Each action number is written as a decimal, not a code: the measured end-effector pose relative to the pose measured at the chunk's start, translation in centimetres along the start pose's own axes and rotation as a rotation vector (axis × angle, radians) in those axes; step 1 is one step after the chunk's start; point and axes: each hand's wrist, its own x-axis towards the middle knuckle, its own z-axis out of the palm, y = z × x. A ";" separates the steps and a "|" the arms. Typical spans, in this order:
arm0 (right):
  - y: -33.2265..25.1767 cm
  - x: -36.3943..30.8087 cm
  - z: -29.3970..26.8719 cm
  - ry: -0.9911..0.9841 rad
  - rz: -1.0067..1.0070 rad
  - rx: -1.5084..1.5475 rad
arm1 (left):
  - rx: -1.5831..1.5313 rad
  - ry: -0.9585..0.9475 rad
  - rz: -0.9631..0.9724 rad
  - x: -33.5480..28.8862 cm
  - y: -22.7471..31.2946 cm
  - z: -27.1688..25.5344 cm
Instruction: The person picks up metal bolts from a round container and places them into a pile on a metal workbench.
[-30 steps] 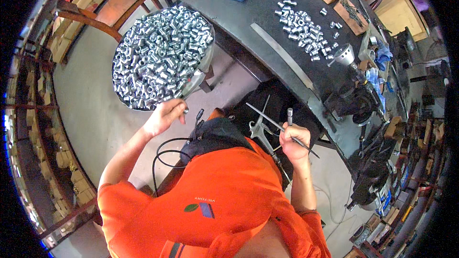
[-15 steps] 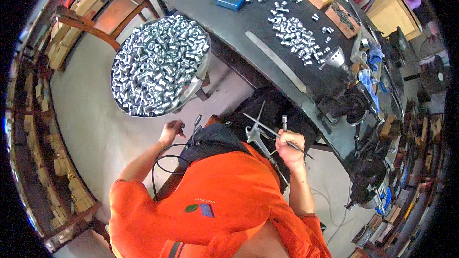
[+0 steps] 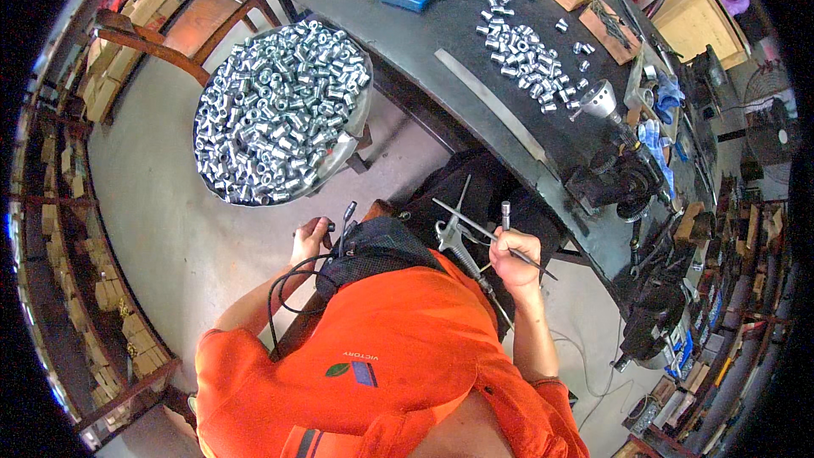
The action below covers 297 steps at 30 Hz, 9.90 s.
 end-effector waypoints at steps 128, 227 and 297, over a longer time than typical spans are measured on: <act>-6.3 -1.3 -3.6 0.442 -0.559 -0.578 | 0.877 -0.278 1.133 11.9 29.7 27.8; -5.1 -0.4 0.3 -0.211 -0.188 -0.250 | -0.352 -0.862 -0.173 -0.6 19.4 14.4; -5.4 -2.2 -2.2 0.350 -0.440 -0.389 | 0.824 -0.261 1.127 15.2 31.3 28.9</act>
